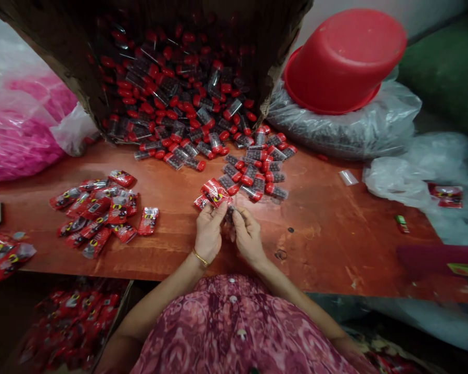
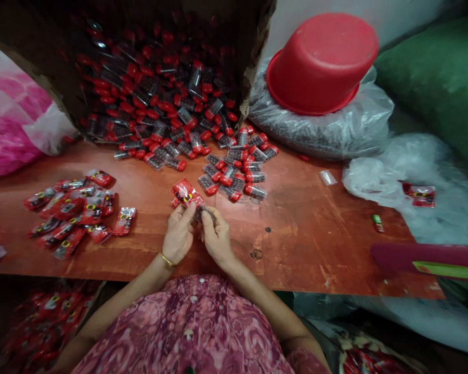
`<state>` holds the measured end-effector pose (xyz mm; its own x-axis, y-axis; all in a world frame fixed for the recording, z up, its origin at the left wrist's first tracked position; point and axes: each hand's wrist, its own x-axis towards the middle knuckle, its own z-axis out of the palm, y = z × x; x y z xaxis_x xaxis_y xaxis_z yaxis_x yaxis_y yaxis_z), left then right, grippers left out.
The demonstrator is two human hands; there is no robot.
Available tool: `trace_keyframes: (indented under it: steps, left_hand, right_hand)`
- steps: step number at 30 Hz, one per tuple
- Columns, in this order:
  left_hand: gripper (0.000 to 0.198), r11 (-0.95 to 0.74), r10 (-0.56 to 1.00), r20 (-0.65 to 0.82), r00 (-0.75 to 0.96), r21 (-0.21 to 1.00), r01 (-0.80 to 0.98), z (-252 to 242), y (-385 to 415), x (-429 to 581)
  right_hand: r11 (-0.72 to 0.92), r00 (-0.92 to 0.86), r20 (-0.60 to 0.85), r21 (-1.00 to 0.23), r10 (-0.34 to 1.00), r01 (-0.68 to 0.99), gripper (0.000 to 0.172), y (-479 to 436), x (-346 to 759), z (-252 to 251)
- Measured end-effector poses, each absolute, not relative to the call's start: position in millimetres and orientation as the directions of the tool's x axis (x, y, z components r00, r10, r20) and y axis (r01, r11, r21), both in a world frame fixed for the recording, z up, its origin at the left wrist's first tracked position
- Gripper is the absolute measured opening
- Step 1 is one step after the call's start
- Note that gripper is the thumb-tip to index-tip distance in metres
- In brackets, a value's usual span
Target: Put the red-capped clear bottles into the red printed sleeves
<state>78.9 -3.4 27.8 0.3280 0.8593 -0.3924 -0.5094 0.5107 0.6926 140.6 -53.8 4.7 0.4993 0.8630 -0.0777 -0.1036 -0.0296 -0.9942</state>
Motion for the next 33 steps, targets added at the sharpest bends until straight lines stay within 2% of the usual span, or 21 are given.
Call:
trace_keyframes:
  steps: [5, 8, 12, 15, 17, 20, 24, 29, 31, 33]
  left_hand:
    - [0.029, 0.534, 0.845, -0.426, 0.322, 0.702, -0.472, 26, 4, 76]
    - [0.03, 0.56, 0.826, -0.447, 0.344, 0.719, -0.411, 23, 10, 73]
    - [0.03, 0.544, 0.822, -0.391, 0.414, 0.754, -0.367, 22, 11, 69]
    - [0.032, 0.623, 0.735, -0.414, 0.537, 0.726, -0.293, 26, 12, 67]
    - [0.036, 0.641, 0.726, -0.422, 0.542, 0.702, -0.312, 28, 13, 65]
    - [0.041, 0.633, 0.752, -0.423, 0.505, 0.677, -0.375, 27, 13, 65]
    - [0.044, 0.679, 0.706, -0.458, 0.539, 0.655, -0.332, 23, 6, 64]
    - [0.036, 0.747, 0.633, -0.487, 0.602, 0.587, -0.311, 22, 4, 56]
    - [0.029, 0.787, 0.599, -0.523, 0.607, 0.524, -0.325, 22, 5, 55]
    - [0.021, 0.818, 0.566, -0.562, 0.603, 0.471, -0.329, 22, 6, 56]
  right_hand:
    - [-0.056, 0.4, -0.04, -0.998, 0.916, 0.028, 0.03, -52, 150, 0]
    - [-0.053, 0.339, -0.034, -0.998, 0.94, 0.047, 0.03, -52, 151, -1]
    - [-0.1, 0.356, -0.117, -0.993, 0.927, -0.065, 0.033, -52, 148, 3]
    - [-0.138, 0.302, -0.191, -0.973, 0.934, -0.187, 0.036, -55, 150, 7]
    - [-0.15, 0.244, -0.199, -0.967, 0.949, -0.207, 0.036, -57, 154, 9]
    - [-0.138, 0.227, -0.169, -0.98, 0.959, -0.146, 0.032, -58, 157, 10]
    - [-0.095, 0.282, -0.116, -0.992, 0.952, -0.088, 0.029, -56, 152, 10]
    - [-0.086, 0.322, -0.091, -0.996, 0.942, -0.03, 0.025, -50, 146, 0]
    - [-0.041, 0.392, 0.0, -0.995, 0.92, 0.095, 0.027, -48, 149, -8]
    - [0.001, 0.417, 0.127, -0.957, 0.9, 0.29, 0.03, -44, 153, -13]
